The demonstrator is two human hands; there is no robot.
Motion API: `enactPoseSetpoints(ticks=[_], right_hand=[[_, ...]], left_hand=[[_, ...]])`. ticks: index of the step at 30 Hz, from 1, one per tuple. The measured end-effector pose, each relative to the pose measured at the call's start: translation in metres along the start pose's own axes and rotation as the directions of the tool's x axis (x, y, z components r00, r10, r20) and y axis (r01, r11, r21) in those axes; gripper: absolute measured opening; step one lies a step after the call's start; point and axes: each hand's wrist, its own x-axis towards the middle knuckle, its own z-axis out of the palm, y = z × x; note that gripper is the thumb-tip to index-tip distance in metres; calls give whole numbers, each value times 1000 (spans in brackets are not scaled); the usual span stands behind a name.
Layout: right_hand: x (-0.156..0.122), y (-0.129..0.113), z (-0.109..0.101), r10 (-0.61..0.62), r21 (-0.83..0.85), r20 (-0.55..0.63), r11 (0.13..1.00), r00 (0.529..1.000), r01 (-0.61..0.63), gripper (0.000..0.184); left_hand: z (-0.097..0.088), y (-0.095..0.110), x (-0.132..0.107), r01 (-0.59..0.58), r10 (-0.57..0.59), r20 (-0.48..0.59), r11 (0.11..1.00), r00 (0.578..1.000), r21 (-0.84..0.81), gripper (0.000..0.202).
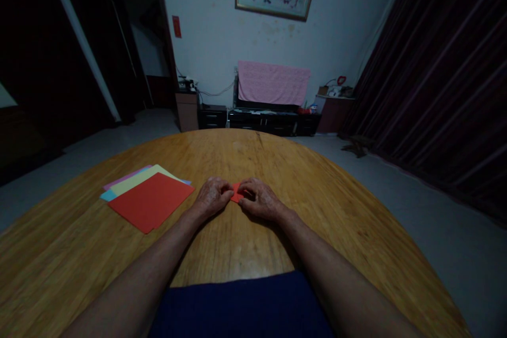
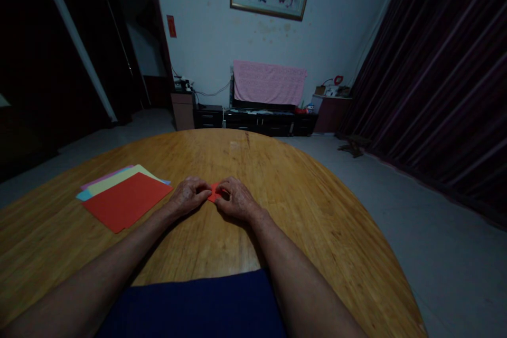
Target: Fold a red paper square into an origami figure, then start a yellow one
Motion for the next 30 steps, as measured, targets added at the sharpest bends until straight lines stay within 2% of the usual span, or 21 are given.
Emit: enactPoseSetpoints(ticks=[3, 10, 18, 25, 30], right_hand=[[0, 1, -1, -12, -25, 14, 1000, 1000, 13, 26], [-2, 3, -5, 8, -50, 81, 999, 997, -4, 33], [1, 0, 4, 15, -65, 5, 998, 1000, -15, 11], [0, 2, 6, -7, -61, -15, 998, 1000, 6, 11], [0, 4, 5, -8, -62, -1, 998, 1000, 8, 10]], left_hand=[[1, -2, 0, -9, 9, 3, 1000, 1000, -7, 16], [1, -3, -1, -13, 14, 12, 1000, 1000, -23, 16], [-2, 0, -2, -5, 5, 6, 1000, 1000, 9, 15], [-1, -2, -5, -19, 18, -43, 1000, 999, -14, 18], [-6, -8, -6, -8, 7, -11, 995, 1000, -98, 36]])
